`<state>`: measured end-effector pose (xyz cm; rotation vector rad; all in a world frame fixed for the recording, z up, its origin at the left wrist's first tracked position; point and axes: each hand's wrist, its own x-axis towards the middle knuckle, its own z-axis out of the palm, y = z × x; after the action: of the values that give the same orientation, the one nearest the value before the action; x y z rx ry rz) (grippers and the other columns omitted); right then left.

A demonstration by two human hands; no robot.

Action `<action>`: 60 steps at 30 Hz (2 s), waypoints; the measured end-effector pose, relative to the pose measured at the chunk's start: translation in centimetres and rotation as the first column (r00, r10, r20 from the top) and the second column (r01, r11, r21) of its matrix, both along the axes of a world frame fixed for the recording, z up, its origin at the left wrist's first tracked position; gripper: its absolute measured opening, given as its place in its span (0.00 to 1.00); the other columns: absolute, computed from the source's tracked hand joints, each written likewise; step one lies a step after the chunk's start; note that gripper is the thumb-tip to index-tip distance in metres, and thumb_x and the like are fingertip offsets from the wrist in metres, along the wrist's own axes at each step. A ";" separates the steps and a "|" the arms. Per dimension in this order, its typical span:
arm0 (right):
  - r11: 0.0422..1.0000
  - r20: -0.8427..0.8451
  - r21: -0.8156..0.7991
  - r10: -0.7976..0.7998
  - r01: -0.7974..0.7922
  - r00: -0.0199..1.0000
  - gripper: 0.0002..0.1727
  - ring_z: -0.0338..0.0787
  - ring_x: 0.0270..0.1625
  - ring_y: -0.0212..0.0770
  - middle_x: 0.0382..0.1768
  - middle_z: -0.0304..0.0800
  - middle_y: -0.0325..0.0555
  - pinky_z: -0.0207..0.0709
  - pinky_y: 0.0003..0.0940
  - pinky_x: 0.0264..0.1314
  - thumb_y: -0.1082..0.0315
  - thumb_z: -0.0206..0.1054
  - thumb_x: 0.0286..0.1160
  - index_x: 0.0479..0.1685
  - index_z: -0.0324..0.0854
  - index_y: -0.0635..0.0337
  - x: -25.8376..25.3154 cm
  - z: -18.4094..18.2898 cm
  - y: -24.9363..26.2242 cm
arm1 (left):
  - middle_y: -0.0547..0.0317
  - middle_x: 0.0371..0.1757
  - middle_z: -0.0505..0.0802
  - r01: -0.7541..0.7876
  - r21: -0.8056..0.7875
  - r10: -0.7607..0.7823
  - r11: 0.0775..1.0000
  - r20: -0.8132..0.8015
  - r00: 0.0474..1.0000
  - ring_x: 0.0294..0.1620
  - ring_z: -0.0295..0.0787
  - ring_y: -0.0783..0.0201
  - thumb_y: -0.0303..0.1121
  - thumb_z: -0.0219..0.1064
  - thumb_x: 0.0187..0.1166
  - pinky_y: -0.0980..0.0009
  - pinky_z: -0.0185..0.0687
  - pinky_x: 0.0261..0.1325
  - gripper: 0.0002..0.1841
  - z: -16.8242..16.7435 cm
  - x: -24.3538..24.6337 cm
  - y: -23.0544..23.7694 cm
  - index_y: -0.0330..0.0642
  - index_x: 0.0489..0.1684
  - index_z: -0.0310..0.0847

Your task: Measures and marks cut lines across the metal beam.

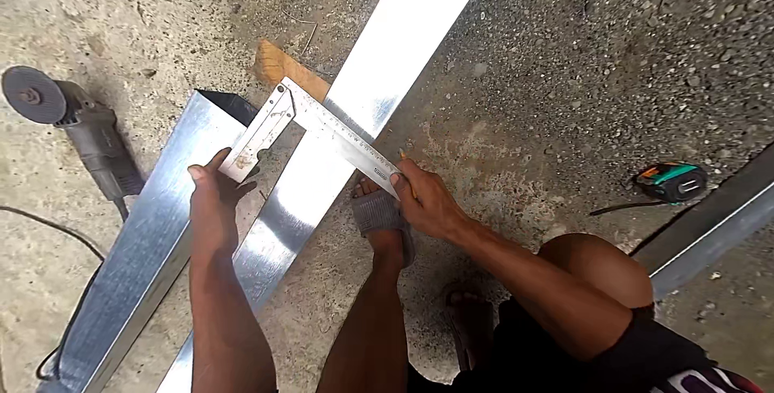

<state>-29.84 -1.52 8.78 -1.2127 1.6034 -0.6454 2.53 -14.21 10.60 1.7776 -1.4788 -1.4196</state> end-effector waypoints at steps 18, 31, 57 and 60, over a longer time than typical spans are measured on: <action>0.989 0.188 -0.132 -0.034 0.060 0.982 0.24 0.89 0.45 0.41 0.44 0.87 0.53 0.86 0.41 0.50 0.54 0.48 0.91 0.49 0.81 0.67 6.3 -3.7 -3.7 | 0.51 0.73 0.86 0.458 0.327 -0.560 0.827 0.399 0.726 0.73 0.83 0.55 0.85 0.77 0.25 0.44 0.81 0.71 0.76 3.2 0.1 -1.9 0.50 0.89 0.62; 0.954 0.010 -0.242 0.184 -0.176 0.983 0.20 0.87 0.72 0.46 0.81 0.74 0.60 0.87 0.41 0.63 0.58 0.48 0.92 0.48 0.81 0.65 -1.6 0.5 -1.9 | 0.43 0.74 0.83 0.253 -0.087 -0.192 0.964 0.430 0.882 0.71 0.82 0.47 0.74 0.75 0.55 0.45 0.82 0.66 0.61 0.3 -0.8 3.0 0.43 0.90 0.59; 0.893 0.481 -0.098 -0.343 0.438 0.807 0.18 0.89 0.26 0.37 0.34 0.89 0.44 0.89 0.33 0.26 0.55 0.59 0.92 0.57 0.83 0.60 1.0 1.4 -1.7 | 0.46 0.54 0.87 0.483 -0.536 -0.268 0.692 0.431 0.862 0.50 0.86 0.56 0.39 0.74 0.79 0.64 0.85 0.51 0.26 -0.4 -17.1 7.0 0.43 0.77 0.82; 0.889 0.445 0.013 -0.415 0.457 0.794 0.18 0.85 0.23 0.38 0.28 0.86 0.46 0.84 0.33 0.23 0.51 0.60 0.91 0.44 0.83 0.57 1.0 0.0 -2.6 | 0.49 0.53 0.89 0.587 -0.499 -0.206 0.637 0.624 0.754 0.51 0.84 0.51 0.46 0.70 0.82 0.58 0.79 0.49 0.24 -1.2 -17.4 6.6 0.51 0.75 0.84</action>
<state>-28.89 -4.09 8.82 -0.6795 1.4751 -1.2144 -14.91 -7.66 9.37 1.4062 -2.4279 -0.3722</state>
